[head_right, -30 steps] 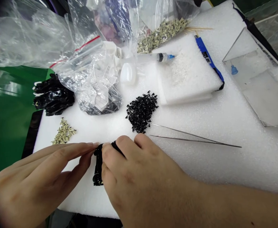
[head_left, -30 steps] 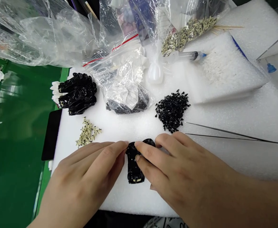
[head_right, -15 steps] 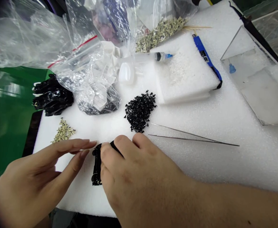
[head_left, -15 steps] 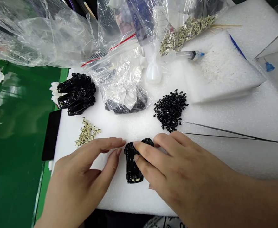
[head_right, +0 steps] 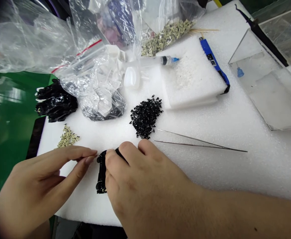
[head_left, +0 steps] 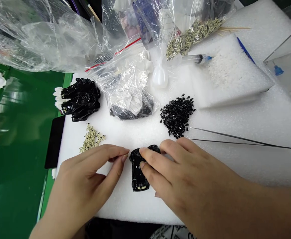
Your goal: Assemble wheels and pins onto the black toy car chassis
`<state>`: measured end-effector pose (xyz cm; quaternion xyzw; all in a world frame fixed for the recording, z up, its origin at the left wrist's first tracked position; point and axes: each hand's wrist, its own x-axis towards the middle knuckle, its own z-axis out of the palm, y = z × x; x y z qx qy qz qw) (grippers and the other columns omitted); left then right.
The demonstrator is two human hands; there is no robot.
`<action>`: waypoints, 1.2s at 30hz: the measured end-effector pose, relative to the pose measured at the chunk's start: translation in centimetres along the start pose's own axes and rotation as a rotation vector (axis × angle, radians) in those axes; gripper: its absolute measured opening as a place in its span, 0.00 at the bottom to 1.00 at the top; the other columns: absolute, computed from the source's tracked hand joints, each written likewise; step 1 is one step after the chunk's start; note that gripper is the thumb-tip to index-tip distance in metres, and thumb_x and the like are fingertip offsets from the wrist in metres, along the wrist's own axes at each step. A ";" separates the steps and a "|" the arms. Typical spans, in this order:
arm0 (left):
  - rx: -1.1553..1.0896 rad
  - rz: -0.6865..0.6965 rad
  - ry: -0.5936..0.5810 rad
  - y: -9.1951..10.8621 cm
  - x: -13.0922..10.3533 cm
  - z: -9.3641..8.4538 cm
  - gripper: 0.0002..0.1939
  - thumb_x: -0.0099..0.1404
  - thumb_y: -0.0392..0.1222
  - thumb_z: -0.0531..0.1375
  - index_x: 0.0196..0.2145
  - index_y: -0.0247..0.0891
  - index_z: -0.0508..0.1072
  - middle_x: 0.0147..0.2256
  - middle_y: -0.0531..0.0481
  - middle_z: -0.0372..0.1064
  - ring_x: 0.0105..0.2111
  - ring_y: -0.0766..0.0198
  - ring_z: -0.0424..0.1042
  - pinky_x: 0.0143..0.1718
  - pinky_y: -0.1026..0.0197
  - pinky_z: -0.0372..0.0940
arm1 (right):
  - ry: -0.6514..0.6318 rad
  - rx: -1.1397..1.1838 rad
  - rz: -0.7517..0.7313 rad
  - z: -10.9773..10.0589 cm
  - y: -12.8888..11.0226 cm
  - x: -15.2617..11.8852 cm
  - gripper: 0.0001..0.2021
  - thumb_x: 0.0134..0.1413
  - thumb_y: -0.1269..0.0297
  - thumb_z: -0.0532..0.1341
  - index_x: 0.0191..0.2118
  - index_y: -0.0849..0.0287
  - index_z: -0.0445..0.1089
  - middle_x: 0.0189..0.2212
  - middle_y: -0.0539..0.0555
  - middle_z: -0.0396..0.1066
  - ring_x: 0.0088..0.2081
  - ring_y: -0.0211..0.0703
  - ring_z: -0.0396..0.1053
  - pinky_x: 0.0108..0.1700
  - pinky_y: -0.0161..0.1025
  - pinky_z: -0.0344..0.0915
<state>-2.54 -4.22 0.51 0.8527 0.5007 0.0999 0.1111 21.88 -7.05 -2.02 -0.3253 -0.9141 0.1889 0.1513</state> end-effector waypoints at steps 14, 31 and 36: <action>0.242 0.473 -0.144 0.0 2.8 -1.4 0.06 0.71 0.37 0.55 0.40 0.39 0.73 0.33 0.51 0.76 0.24 0.65 0.72 0.24 0.60 0.64 | 0.047 0.021 0.007 0.6 -0.1 0.0 0.22 0.62 0.70 0.52 0.59 0.67 0.69 0.61 0.60 0.63 0.46 0.54 0.58 0.40 0.50 0.55; 0.255 0.425 -0.088 -1.0 1.7 -0.7 0.04 0.70 0.38 0.60 0.42 0.39 0.73 0.37 0.51 0.76 0.32 0.63 0.75 0.33 0.57 0.66 | 0.071 0.031 0.015 0.5 0.0 -0.1 0.22 0.62 0.69 0.53 0.59 0.68 0.69 0.61 0.62 0.63 0.44 0.54 0.58 0.39 0.50 0.54; 0.152 0.343 -0.081 -1.2 1.5 -0.2 0.04 0.71 0.37 0.58 0.43 0.39 0.72 0.38 0.51 0.74 0.35 0.63 0.74 0.38 0.59 0.68 | 0.065 0.042 0.003 0.5 0.0 -0.1 0.21 0.62 0.68 0.54 0.58 0.69 0.70 0.61 0.63 0.63 0.44 0.54 0.58 0.38 0.49 0.54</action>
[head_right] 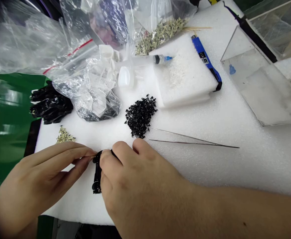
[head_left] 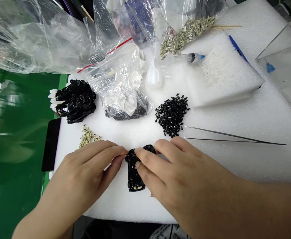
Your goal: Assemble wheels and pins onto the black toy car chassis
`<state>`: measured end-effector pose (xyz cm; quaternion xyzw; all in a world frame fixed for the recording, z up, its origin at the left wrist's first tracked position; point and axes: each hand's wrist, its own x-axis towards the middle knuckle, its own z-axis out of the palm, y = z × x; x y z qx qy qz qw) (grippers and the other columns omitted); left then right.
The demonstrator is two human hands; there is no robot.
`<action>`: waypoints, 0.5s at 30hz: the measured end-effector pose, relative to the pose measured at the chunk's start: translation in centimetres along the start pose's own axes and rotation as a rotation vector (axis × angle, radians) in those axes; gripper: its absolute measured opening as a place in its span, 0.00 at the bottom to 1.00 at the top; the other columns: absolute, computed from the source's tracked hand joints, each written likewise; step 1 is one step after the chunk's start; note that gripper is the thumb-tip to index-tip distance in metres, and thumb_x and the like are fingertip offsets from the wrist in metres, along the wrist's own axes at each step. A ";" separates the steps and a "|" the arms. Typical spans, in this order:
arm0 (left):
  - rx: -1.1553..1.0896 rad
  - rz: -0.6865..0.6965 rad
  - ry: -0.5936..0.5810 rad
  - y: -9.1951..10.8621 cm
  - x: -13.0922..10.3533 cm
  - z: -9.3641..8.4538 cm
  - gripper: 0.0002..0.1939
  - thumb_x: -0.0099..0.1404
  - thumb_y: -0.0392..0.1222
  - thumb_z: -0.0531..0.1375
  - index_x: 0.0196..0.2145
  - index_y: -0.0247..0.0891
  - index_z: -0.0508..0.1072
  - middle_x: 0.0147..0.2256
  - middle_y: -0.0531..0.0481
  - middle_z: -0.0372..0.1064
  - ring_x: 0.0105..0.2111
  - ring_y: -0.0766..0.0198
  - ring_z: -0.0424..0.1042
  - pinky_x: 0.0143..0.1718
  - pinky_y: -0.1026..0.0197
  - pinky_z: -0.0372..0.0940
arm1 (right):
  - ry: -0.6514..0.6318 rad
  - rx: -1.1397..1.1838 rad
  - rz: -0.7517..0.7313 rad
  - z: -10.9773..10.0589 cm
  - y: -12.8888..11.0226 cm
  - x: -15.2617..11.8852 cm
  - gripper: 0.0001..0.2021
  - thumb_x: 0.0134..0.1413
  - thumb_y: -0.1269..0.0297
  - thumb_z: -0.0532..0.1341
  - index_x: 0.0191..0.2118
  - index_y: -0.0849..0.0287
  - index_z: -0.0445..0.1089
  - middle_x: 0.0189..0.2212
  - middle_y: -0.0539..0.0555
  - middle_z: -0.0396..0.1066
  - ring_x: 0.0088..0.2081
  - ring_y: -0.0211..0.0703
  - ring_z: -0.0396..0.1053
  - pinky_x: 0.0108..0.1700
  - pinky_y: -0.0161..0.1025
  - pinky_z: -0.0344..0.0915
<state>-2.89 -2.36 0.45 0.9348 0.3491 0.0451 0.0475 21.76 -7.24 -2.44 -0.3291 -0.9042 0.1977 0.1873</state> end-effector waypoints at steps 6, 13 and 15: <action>-0.034 -0.077 0.095 0.9 -0.6 1.2 0.08 0.67 0.29 0.61 0.42 0.37 0.71 0.38 0.51 0.72 0.36 0.68 0.72 0.40 0.63 0.68 | 0.001 0.016 0.008 0.1 0.1 0.1 0.20 0.62 0.68 0.54 0.57 0.68 0.70 0.61 0.63 0.63 0.45 0.54 0.59 0.38 0.49 0.55; -0.046 -0.171 0.176 1.9 -1.1 1.8 0.10 0.66 0.27 0.61 0.42 0.40 0.72 0.36 0.52 0.72 0.34 0.68 0.72 0.38 0.63 0.69 | -0.007 0.017 -0.002 0.0 0.0 -0.1 0.20 0.61 0.68 0.54 0.56 0.68 0.71 0.61 0.64 0.62 0.45 0.55 0.59 0.39 0.50 0.55; -0.066 -0.155 0.174 1.6 -1.0 1.6 0.10 0.67 0.28 0.61 0.42 0.41 0.72 0.37 0.52 0.72 0.33 0.68 0.73 0.37 0.63 0.70 | -0.008 0.014 0.005 0.0 -0.1 -0.1 0.20 0.62 0.69 0.54 0.56 0.68 0.71 0.61 0.64 0.63 0.46 0.55 0.59 0.39 0.50 0.55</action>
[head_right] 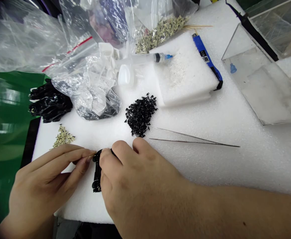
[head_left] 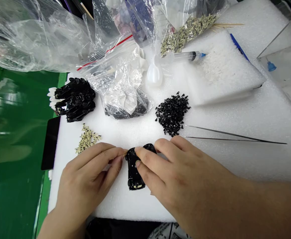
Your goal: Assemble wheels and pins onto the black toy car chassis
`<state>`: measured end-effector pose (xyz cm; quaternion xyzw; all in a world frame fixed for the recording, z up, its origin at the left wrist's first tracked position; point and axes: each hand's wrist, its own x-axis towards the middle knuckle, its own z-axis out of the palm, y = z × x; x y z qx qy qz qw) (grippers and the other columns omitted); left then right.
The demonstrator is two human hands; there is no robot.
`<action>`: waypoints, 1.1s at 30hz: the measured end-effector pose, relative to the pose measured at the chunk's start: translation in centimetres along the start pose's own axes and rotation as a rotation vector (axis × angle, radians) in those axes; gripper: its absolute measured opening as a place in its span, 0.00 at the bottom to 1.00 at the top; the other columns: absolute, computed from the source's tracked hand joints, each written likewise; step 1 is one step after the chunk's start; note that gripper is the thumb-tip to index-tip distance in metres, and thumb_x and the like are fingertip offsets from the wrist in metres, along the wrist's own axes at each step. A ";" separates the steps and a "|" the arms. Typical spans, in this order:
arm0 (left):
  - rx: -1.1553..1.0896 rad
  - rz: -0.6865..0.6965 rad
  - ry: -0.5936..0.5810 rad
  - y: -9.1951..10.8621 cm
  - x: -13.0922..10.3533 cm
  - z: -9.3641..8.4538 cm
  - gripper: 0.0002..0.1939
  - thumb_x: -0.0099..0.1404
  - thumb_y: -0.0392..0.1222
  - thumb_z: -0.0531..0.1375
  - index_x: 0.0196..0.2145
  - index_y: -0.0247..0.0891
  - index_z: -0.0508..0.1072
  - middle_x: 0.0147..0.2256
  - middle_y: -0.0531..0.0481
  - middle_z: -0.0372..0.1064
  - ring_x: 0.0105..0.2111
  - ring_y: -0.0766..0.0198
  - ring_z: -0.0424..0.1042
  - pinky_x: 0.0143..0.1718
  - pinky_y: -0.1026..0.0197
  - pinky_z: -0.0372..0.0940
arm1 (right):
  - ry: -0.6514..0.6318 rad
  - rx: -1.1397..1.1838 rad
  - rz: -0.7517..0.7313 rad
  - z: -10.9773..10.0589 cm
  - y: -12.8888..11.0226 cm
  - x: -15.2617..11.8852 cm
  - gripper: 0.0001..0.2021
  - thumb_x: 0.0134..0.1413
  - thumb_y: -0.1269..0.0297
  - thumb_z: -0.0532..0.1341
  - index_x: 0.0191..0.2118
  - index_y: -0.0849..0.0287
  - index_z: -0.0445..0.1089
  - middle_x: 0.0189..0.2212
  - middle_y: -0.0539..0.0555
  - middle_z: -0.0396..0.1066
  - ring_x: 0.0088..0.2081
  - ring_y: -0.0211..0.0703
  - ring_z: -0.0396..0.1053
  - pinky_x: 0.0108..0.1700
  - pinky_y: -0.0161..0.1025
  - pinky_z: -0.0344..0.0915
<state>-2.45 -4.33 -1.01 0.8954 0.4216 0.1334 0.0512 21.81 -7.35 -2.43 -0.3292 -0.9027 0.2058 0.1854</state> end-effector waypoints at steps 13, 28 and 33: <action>-0.065 0.052 -0.025 -1.0 -0.1 -0.2 0.15 0.62 0.24 0.63 0.43 0.40 0.74 0.38 0.52 0.74 0.35 0.66 0.75 0.36 0.63 0.72 | -0.014 0.003 0.000 -0.1 0.1 0.1 0.20 0.62 0.69 0.53 0.56 0.68 0.71 0.61 0.63 0.62 0.45 0.55 0.59 0.38 0.50 0.55; -0.044 0.182 -0.046 -1.5 0.7 -0.9 0.17 0.60 0.23 0.65 0.45 0.37 0.74 0.41 0.50 0.72 0.36 0.69 0.73 0.38 0.66 0.73 | -0.001 -0.005 -0.002 -0.1 0.0 0.1 0.18 0.62 0.69 0.54 0.54 0.68 0.72 0.62 0.63 0.62 0.45 0.54 0.59 0.39 0.50 0.55; -0.096 0.151 -0.074 -1.2 0.3 -0.8 0.19 0.61 0.21 0.62 0.47 0.38 0.74 0.41 0.49 0.72 0.36 0.68 0.73 0.37 0.65 0.72 | -0.001 -0.001 -0.001 -0.1 0.0 0.0 0.18 0.62 0.68 0.54 0.54 0.68 0.72 0.61 0.64 0.63 0.45 0.55 0.59 0.39 0.50 0.56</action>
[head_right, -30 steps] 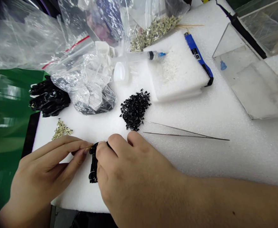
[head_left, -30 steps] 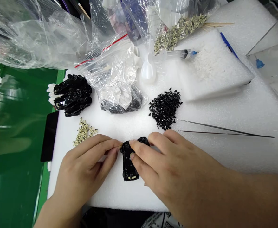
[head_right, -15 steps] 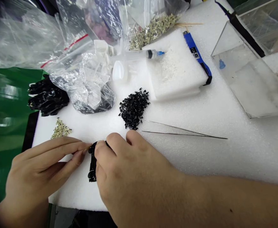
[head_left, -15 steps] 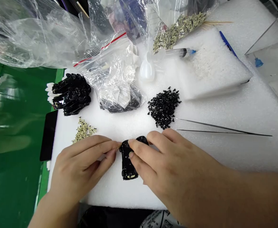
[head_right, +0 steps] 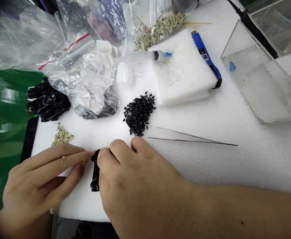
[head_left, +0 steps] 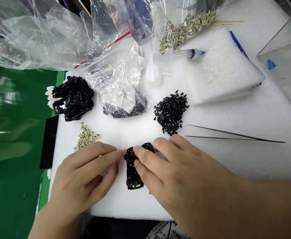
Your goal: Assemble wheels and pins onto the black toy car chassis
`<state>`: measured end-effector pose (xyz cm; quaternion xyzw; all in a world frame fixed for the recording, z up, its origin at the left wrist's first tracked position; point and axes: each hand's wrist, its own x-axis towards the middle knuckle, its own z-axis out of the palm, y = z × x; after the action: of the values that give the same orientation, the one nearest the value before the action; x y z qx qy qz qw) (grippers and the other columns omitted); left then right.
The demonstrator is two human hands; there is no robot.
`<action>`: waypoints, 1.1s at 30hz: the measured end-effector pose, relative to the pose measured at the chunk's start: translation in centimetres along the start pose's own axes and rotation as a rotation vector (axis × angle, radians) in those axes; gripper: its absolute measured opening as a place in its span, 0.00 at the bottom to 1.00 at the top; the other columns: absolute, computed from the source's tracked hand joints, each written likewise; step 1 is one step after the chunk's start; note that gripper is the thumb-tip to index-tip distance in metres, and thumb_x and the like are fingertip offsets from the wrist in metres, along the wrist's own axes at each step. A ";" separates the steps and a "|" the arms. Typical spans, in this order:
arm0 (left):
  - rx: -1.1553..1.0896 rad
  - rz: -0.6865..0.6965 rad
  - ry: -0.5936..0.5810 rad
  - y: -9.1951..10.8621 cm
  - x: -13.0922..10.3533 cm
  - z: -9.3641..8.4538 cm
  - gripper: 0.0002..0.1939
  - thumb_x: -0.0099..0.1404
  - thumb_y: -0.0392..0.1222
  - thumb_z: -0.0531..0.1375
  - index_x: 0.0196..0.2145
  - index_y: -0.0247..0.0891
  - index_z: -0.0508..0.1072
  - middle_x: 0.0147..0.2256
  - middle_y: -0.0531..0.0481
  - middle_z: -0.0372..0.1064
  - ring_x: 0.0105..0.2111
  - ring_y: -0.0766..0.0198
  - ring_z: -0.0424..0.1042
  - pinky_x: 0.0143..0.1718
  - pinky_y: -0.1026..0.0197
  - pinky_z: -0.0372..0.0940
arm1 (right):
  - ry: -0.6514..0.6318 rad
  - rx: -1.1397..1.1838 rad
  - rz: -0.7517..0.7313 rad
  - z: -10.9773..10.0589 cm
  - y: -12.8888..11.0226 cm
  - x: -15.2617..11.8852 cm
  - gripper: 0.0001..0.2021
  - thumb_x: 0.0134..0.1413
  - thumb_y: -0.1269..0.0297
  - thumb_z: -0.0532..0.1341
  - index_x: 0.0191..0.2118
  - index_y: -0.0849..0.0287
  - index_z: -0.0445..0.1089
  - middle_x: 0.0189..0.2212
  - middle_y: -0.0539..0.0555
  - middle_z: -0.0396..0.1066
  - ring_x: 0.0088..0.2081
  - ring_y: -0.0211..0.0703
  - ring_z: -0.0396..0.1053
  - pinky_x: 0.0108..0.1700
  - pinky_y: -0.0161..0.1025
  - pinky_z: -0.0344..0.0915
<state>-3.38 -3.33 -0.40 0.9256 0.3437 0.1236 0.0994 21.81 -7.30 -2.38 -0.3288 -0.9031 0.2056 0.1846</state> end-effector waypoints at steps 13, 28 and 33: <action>0.074 -0.097 0.161 1.1 -1.3 1.0 0.23 0.58 0.23 0.63 0.47 0.44 0.75 0.41 0.48 0.71 0.35 0.62 0.73 0.33 0.56 0.72 | -0.005 -0.008 0.005 0.0 0.0 0.0 0.19 0.61 0.69 0.55 0.54 0.68 0.72 0.62 0.64 0.62 0.46 0.55 0.60 0.40 0.51 0.56; 0.148 -0.042 0.169 1.4 -1.7 1.6 0.20 0.59 0.24 0.64 0.47 0.39 0.74 0.42 0.47 0.71 0.37 0.62 0.73 0.37 0.56 0.72 | -0.038 0.003 0.000 -0.2 0.0 0.0 0.20 0.62 0.69 0.54 0.57 0.68 0.70 0.63 0.64 0.60 0.48 0.56 0.60 0.40 0.51 0.57; 0.130 -0.036 0.148 1.1 -1.8 1.6 0.20 0.59 0.24 0.65 0.48 0.39 0.74 0.42 0.46 0.71 0.38 0.63 0.72 0.39 0.57 0.71 | -0.008 -0.012 0.011 -0.1 -0.1 -0.1 0.20 0.62 0.68 0.54 0.57 0.67 0.70 0.62 0.63 0.61 0.48 0.56 0.60 0.40 0.51 0.56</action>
<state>-3.50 -5.49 -1.92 0.9120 0.3741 0.1673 0.0159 21.82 -7.39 -2.29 -0.3343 -0.9030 0.2028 0.1780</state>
